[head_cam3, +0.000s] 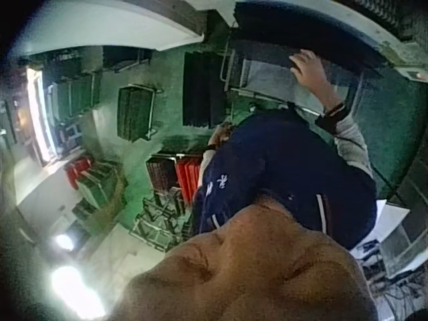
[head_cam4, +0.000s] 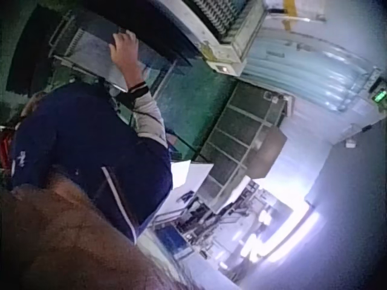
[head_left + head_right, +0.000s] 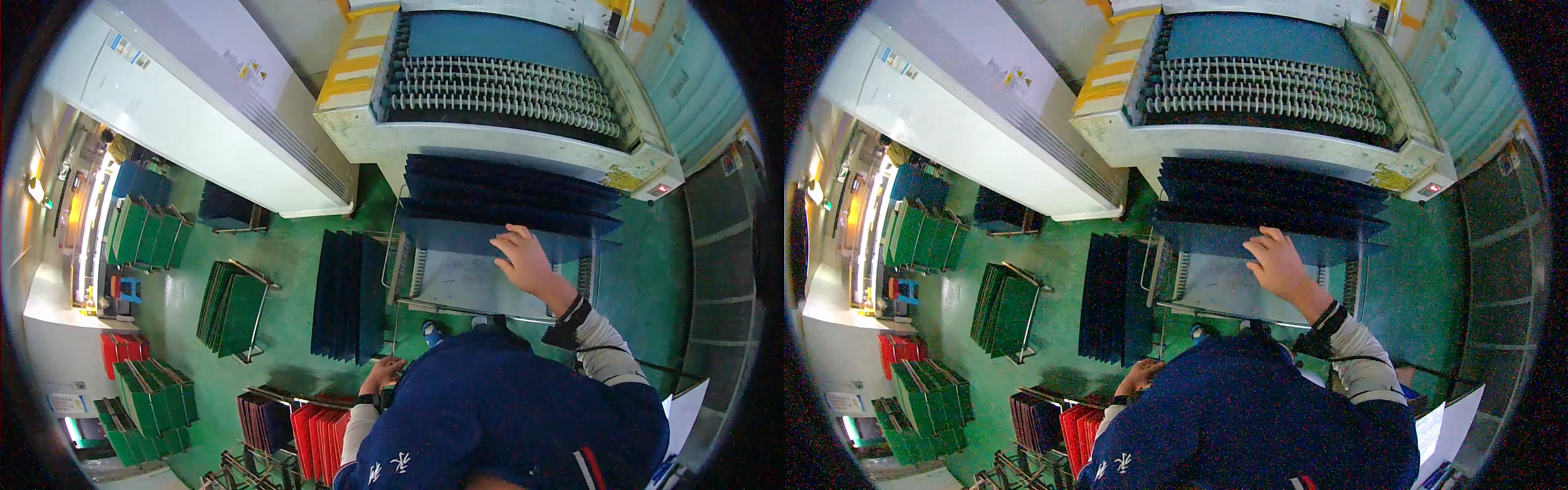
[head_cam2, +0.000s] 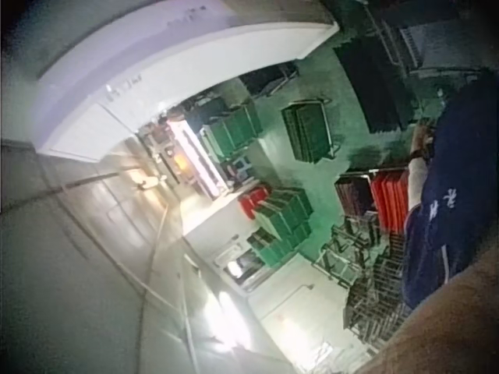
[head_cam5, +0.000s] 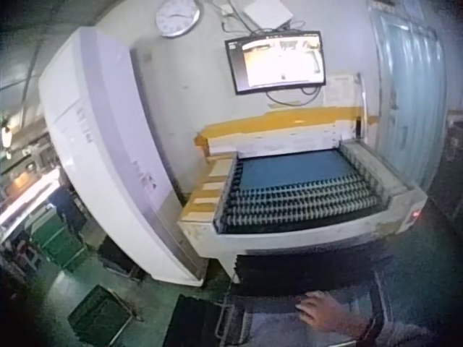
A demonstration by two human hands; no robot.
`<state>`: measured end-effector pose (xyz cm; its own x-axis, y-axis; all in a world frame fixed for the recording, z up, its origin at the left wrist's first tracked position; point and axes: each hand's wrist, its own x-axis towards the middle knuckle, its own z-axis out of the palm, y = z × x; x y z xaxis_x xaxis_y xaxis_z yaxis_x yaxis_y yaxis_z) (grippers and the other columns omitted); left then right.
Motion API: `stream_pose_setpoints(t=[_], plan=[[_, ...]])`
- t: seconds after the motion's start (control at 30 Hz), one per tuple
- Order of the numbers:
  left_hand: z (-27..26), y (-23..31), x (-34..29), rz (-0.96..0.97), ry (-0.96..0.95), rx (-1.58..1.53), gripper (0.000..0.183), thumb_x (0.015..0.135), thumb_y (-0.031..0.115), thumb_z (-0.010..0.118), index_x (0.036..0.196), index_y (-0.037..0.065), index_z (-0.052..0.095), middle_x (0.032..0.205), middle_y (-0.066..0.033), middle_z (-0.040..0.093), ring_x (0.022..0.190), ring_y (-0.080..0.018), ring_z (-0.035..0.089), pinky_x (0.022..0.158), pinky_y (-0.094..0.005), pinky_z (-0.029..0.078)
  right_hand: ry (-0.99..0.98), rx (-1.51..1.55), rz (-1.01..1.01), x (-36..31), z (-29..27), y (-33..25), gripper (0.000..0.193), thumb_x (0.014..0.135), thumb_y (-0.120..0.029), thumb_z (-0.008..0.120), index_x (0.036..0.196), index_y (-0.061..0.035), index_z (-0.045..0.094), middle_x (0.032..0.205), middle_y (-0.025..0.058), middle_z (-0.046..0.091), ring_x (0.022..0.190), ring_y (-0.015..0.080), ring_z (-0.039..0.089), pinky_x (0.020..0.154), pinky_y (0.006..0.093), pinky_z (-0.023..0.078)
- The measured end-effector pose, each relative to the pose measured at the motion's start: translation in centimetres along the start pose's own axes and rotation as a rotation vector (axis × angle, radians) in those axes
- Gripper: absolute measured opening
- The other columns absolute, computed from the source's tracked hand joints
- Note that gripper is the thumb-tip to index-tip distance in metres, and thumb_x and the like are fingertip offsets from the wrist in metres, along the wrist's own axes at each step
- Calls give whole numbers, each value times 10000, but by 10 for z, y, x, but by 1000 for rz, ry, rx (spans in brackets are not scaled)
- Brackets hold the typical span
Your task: Feeding thin blue rectangular panels from a storage rack into a processing machine and stacking them.
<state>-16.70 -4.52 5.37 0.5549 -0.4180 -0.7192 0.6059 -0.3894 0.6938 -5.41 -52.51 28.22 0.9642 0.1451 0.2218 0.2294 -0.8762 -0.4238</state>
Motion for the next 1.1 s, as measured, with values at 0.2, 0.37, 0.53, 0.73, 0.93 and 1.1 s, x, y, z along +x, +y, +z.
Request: stream_pose_setpoints(t=[0.2, 0.37, 0.53, 0.73, 0.93, 1.1], plan=[[-4, -7, -2, 22, -38, 41, 447, 868, 401, 711, 1106, 30, 635, 851, -57, 651, 591, -128, 566, 491, -268, 468, 7, 8, 21, 2, 3, -9, 379, 757, -143, 728, 1117, -63, 642, 1087, 128, 624, 1111, 348, 513, 926, 463, 443], [2, -13, -10, 8, -17, -14, 441, 870, 400, 711, 1098, 30, 636, 836, -59, 656, 585, -129, 573, 478, -273, 470, 150, 75, 83, 15, 4, -21, 360, 724, -84, 733, 1066, -57, 626, 1015, 114, 573, 965, 339, 521, 825, 436, 464], [12, -20, -27, 57, 2, -133, 399, 865, 379, 721, 1067, 45, 640, 803, -59, 656, 543, -133, 570, 460, -269, 462, 79, -27, 29, 20, 7, -17, 398, 735, -86, 721, 1119, -59, 620, 1084, 108, 561, 995, 327, 518, 846, 436, 457], [21, -15, -34, -12, 82, -147, 402, 858, 361, 731, 1047, 19, 636, 797, -53, 649, 554, -129, 561, 463, -279, 458, 38, -151, 76, 7, 19, -23, 559, 742, -98, 704, 1287, -78, 577, 1234, 89, 544, 1120, 303, 492, 939, 446, 412], [30, 16, -37, -322, 65, -166, 429, 872, 398, 707, 1087, 30, 652, 829, -36, 636, 596, -124, 547, 500, -273, 456, 52, -213, 66, 4, 26, -24, 591, 747, -97, 697, 1321, -92, 553, 1250, 90, 535, 1121, 303, 491, 936, 446, 408], [40, 66, -28, -222, -252, -101, 586, 860, 557, 667, 1101, 22, 668, 930, -28, 646, 821, -127, 575, 730, -259, 478, 63, -209, 78, 10, 26, -18, 590, 749, -102, 704, 1320, -95, 553, 1253, 87, 533, 1120, 302, 491, 928, 446, 409]])
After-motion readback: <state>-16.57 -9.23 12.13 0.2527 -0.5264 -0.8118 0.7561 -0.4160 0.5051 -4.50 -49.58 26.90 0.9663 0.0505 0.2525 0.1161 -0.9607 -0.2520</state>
